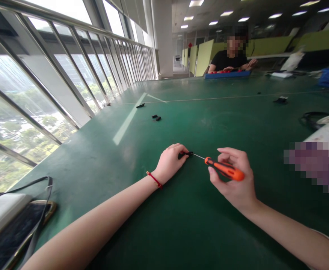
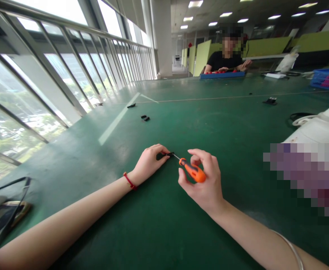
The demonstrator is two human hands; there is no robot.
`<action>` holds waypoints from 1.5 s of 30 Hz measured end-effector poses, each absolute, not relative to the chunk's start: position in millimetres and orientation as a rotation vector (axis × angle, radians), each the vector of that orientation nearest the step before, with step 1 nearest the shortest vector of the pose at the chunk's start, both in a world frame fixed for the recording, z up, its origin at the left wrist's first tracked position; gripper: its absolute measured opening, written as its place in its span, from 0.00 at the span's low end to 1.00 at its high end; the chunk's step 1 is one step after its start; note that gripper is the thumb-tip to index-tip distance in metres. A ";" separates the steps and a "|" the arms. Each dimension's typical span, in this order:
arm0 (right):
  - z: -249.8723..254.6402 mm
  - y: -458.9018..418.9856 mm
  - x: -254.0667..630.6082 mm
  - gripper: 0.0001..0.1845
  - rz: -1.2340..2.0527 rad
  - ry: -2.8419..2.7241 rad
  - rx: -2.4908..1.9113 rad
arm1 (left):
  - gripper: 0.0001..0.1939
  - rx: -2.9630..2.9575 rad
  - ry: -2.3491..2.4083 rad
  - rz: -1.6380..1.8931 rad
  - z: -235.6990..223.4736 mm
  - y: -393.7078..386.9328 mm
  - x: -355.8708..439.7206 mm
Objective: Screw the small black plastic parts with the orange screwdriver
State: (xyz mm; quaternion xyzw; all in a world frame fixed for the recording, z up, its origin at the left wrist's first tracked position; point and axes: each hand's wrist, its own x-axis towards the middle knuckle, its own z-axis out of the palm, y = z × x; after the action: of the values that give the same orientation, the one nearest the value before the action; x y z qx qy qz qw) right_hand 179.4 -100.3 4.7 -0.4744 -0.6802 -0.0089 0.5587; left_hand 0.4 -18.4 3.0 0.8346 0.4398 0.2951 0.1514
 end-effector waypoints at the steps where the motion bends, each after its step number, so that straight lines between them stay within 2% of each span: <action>1: 5.2 -100.4 179.4 0.15 -0.025 -1.646 -1.110 | 0.04 2.398 1.262 0.846 2.8 -18.4 0.4; 3: 5.9 -100.6 179.4 0.11 -0.052 -1.690 -1.090 | 0.04 2.402 1.261 0.844 2.6 -18.6 0.5; 7: 6.1 -101.3 179.5 0.20 -0.014 -1.606 -1.096 | 0.04 2.398 1.263 0.846 3.1 -19.6 0.8; 11: 6.0 -101.7 179.1 0.11 -0.038 -1.709 -1.078 | 0.04 2.393 1.269 0.842 3.8 -19.8 1.0; 15: 5.4 -101.0 178.6 0.19 -0.011 -1.587 -1.099 | 0.04 2.393 1.269 0.842 3.7 -19.4 0.9; 19: 4.7 -100.6 178.7 0.10 -0.048 -1.698 -1.084 | 0.04 2.397 1.267 0.839 4.2 -19.5 1.1; 23: 4.2 -100.5 179.2 0.19 -0.039 -1.601 -1.105 | 0.04 2.400 1.265 0.842 4.9 -19.9 1.2; 26: 4.5 -101.0 179.4 0.11 -0.048 -1.681 -1.090 | 0.04 2.397 1.262 0.846 4.7 -19.9 1.1; 31: 4.8 -101.4 179.0 0.18 -0.036 -1.618 -1.139 | 0.04 2.403 1.258 0.864 3.2 -19.4 1.0; 34: 5.0 -101.4 178.6 0.10 -0.067 -1.712 -1.112 | 0.04 2.401 1.249 0.865 2.3 -19.3 0.8; 38: 4.2 -101.2 178.5 0.19 -0.016 -1.630 -1.125 | 0.04 2.404 1.245 0.861 1.7 -19.6 0.6; 41: 3.0 -101.4 178.4 0.11 -0.017 -1.705 -1.118 | 0.04 2.407 1.247 0.859 2.0 -19.5 0.5; 42: 2.6 -101.5 178.3 0.12 -0.015 -1.686 -1.124 | 0.05 2.407 1.249 0.859 2.2 -19.5 0.5; 45: 2.2 -101.6 177.7 0.21 0.006 -1.601 -1.145 | 0.05 2.408 1.247 0.858 2.8 -19.5 0.6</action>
State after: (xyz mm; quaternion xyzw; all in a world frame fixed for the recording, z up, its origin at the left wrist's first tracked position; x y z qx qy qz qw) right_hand 177.7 -101.6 2.2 -0.4846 -0.6774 0.0027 0.5535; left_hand 0.6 -19.5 2.8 0.8374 0.4335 0.2983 0.1480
